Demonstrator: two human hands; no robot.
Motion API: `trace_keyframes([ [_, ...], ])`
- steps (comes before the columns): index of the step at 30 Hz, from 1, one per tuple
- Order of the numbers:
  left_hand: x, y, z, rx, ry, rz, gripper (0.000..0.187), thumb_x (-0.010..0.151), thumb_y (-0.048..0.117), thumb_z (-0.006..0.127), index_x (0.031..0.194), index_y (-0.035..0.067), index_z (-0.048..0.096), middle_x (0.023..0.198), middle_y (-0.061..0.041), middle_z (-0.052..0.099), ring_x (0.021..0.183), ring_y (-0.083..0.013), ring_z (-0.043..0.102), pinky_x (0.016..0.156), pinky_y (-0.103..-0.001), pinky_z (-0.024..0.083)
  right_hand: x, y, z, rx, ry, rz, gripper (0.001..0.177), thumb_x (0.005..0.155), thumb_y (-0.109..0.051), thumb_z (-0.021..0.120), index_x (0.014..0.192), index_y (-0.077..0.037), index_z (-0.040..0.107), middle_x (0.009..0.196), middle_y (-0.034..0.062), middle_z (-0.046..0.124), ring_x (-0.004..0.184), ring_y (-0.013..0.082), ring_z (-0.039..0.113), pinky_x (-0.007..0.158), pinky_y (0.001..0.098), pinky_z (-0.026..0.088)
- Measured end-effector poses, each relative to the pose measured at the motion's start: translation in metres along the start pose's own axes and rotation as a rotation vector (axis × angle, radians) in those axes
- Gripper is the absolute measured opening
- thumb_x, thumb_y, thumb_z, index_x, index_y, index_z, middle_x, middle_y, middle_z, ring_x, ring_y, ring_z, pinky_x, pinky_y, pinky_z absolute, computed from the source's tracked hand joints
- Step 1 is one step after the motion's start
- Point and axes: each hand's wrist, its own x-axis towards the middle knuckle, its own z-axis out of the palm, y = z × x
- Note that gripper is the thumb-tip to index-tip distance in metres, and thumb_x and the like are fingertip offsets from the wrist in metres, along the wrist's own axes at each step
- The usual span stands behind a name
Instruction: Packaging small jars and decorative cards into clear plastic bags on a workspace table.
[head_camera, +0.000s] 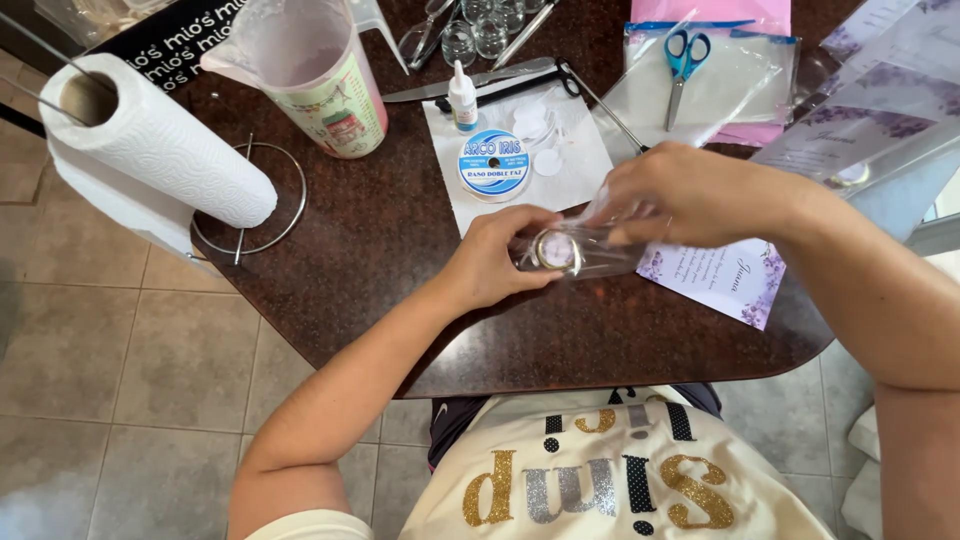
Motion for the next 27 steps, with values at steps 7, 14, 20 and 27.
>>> trace_keyframes([
  [7, 0.005, 0.022, -0.013, -0.677, 0.214, -0.241, 0.070, 0.067, -0.001, 0.093, 0.125, 0.009, 0.055, 0.112, -0.016, 0.074, 0.103, -0.0223, 0.074, 0.091, -0.033, 0.064, 0.000, 0.045, 0.000, 0.542, 0.192, -0.110, 0.027, 0.092, 0.004, 0.061, 0.106, -0.004, 0.083, 0.101, 0.0089, 0.078, 0.071, 0.0144, 0.069, 0.061, 0.0246, 0.058],
  [14, 0.020, 0.044, -0.033, -0.184, 0.250, -0.249, 0.076, 0.067, 0.018, 0.096, 0.130, 0.011, 0.056, 0.106, -0.015, 0.078, 0.092, -0.0311, 0.078, 0.078, -0.033, 0.066, 0.008, 0.009, 0.017, 0.586, 0.474, -0.219, 0.018, 0.088, -0.013, 0.075, 0.099, 0.000, 0.079, 0.117, 0.0274, 0.069, 0.107, 0.0391, 0.065, 0.095, 0.0518, 0.049],
  [20, 0.031, 0.062, -0.022, 0.349, 0.093, -0.166, 0.090, 0.074, 0.013, 0.082, 0.151, 0.008, 0.036, 0.109, -0.022, 0.077, 0.105, -0.0390, 0.073, 0.091, -0.050, 0.060, 0.015, 0.028, 0.042, 0.544, 0.557, -0.122, 0.036, 0.077, -0.029, 0.089, 0.104, -0.007, 0.080, 0.126, 0.0178, 0.071, 0.109, 0.0329, 0.069, 0.088, 0.0485, 0.051],
  [27, 0.030, 0.056, -0.002, 0.341, 0.225, -0.029, 0.092, 0.076, 0.008, 0.083, 0.157, 0.012, 0.038, 0.113, -0.018, 0.077, 0.108, -0.0323, 0.072, 0.092, -0.041, 0.060, 0.019, 0.046, 0.069, 0.625, 0.608, -0.080, 0.043, 0.068, -0.027, 0.097, 0.094, -0.001, 0.076, 0.113, 0.0162, 0.076, 0.104, 0.0273, 0.072, 0.088, 0.0461, 0.053],
])
